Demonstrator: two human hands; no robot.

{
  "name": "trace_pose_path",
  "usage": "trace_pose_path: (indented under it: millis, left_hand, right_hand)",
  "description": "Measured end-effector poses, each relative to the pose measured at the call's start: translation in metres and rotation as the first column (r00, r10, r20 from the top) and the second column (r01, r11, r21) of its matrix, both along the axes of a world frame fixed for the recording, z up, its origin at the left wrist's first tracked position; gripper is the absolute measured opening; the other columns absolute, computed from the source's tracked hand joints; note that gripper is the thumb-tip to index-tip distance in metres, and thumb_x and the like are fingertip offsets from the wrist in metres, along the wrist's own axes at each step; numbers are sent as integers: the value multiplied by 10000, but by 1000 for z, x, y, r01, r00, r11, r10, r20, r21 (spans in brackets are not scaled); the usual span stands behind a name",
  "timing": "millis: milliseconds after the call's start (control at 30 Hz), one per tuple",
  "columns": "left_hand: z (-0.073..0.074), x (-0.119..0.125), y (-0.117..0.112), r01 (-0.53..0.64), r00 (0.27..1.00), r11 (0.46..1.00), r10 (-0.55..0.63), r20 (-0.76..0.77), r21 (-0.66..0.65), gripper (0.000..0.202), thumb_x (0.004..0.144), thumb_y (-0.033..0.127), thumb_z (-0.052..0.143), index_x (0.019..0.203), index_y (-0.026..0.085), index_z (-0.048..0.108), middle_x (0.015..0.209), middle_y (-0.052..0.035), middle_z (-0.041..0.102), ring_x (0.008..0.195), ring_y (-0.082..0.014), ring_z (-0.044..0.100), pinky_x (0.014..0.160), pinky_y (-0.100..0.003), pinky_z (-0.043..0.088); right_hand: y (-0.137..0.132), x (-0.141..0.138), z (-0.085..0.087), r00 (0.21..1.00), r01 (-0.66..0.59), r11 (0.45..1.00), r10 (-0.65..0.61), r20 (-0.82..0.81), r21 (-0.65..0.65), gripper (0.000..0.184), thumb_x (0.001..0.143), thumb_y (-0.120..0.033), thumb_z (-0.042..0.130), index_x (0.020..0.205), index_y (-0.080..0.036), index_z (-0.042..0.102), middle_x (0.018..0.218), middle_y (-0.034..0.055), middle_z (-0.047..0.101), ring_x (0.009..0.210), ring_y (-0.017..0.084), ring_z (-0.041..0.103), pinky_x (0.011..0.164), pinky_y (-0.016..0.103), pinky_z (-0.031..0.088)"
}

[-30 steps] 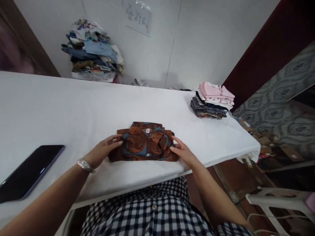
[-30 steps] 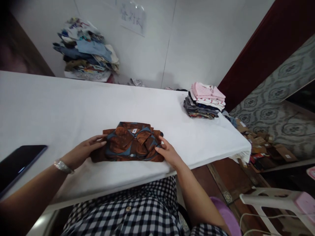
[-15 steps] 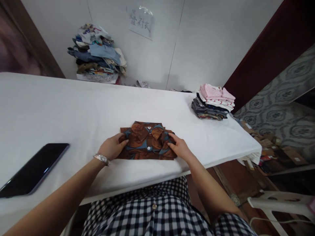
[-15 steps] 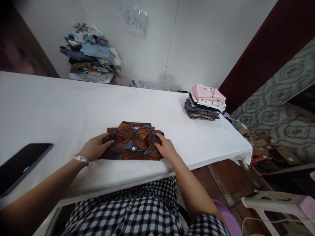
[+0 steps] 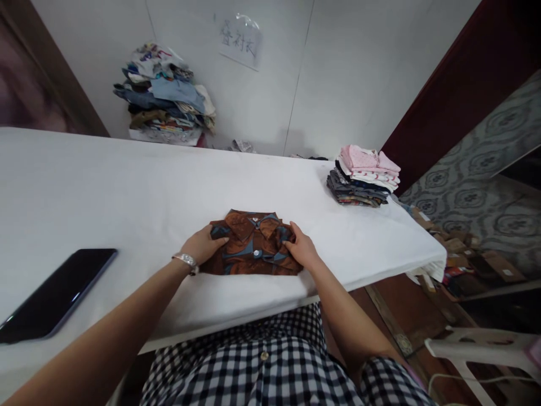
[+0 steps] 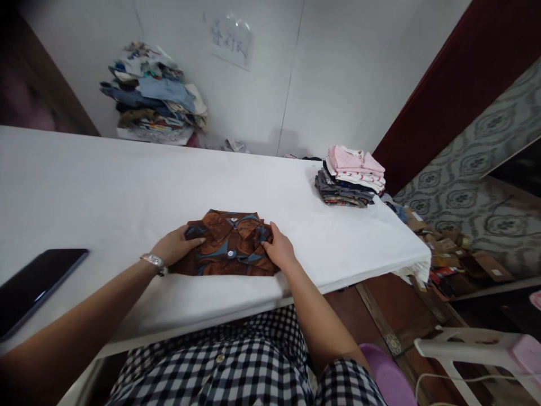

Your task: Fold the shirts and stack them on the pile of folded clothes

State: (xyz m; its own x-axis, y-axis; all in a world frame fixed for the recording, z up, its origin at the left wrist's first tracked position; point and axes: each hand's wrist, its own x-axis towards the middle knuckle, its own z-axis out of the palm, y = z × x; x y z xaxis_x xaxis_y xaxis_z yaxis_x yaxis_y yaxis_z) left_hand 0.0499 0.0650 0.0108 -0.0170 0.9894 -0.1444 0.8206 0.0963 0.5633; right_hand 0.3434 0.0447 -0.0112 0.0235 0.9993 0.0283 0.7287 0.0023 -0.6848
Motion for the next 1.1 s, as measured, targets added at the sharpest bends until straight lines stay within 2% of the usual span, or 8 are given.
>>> trace_pose_path:
  millis: [133,267,333,467,633,767,933,1100]
  left_hand:
    - [4,7,-1,-56,981,991,33,190,119,407,709,390,578,1067,197,593,989,-67,697,907,-240,646,810,-345,502]
    - [14,2,0,-162,954,936,68,292,312,398,714,367,570,1085,225,589,1020,-32,689,929,-218,635,826,-321,499]
    - [14,0,2,-167,969,935,98,225,313,422,734,363,560,1135,236,574,1041,-36,687,941,-225,634,822,-326,496]
    - [4,-1,6,-87,996,992,89,-18,86,462,745,371,572,1179,212,568,1062,-83,690,957,-256,641,818,-346,490]
    - [4,-13,12,-96,993,994,99,-65,44,673,730,635,516,1208,161,547,1156,-153,643,1026,-310,615,848,-400,485]
    - [18,-16,32,-169,976,972,188,-108,163,812,764,714,363,1279,104,508,1317,-210,531,1185,-358,518,955,-469,428]
    - [19,3,69,-98,974,993,82,-211,-66,684,735,726,385,906,140,693,1121,-223,640,1088,-437,554,873,-555,431]
    - [14,14,62,-2,999,988,9,-45,153,355,773,484,498,947,212,645,1069,-98,668,1003,-268,606,838,-373,461]
  right_hand:
    - [14,-8,-2,931,30,992,17,-365,122,607,705,-180,615,1301,-221,509,1058,21,679,924,169,629,872,307,489]
    - [29,-8,5,849,153,955,5,-529,254,561,738,-249,594,1290,-190,511,963,26,688,834,158,628,825,304,507]
    - [36,-8,4,860,162,950,-3,-510,266,551,736,-223,588,1281,-180,518,1020,42,685,887,165,627,860,310,496]
    - [41,-7,-5,975,14,986,23,-222,163,484,692,-116,579,1165,-216,612,1063,32,688,976,191,620,924,340,460]
    - [43,-4,-2,996,-87,979,81,40,184,455,745,-228,611,1200,-228,606,1208,76,626,1128,232,557,994,382,412]
    - [60,-10,14,998,-65,965,67,3,253,482,814,-343,570,1263,-169,568,1338,113,541,1249,219,481,1067,344,349]
    - [99,-26,20,991,-134,991,135,19,-13,612,814,-455,583,1360,-199,482,1211,115,634,1110,244,590,973,372,423]
    - [109,-34,14,982,-126,986,139,-129,105,461,748,-230,620,1206,-190,618,972,56,695,908,190,632,885,331,467]
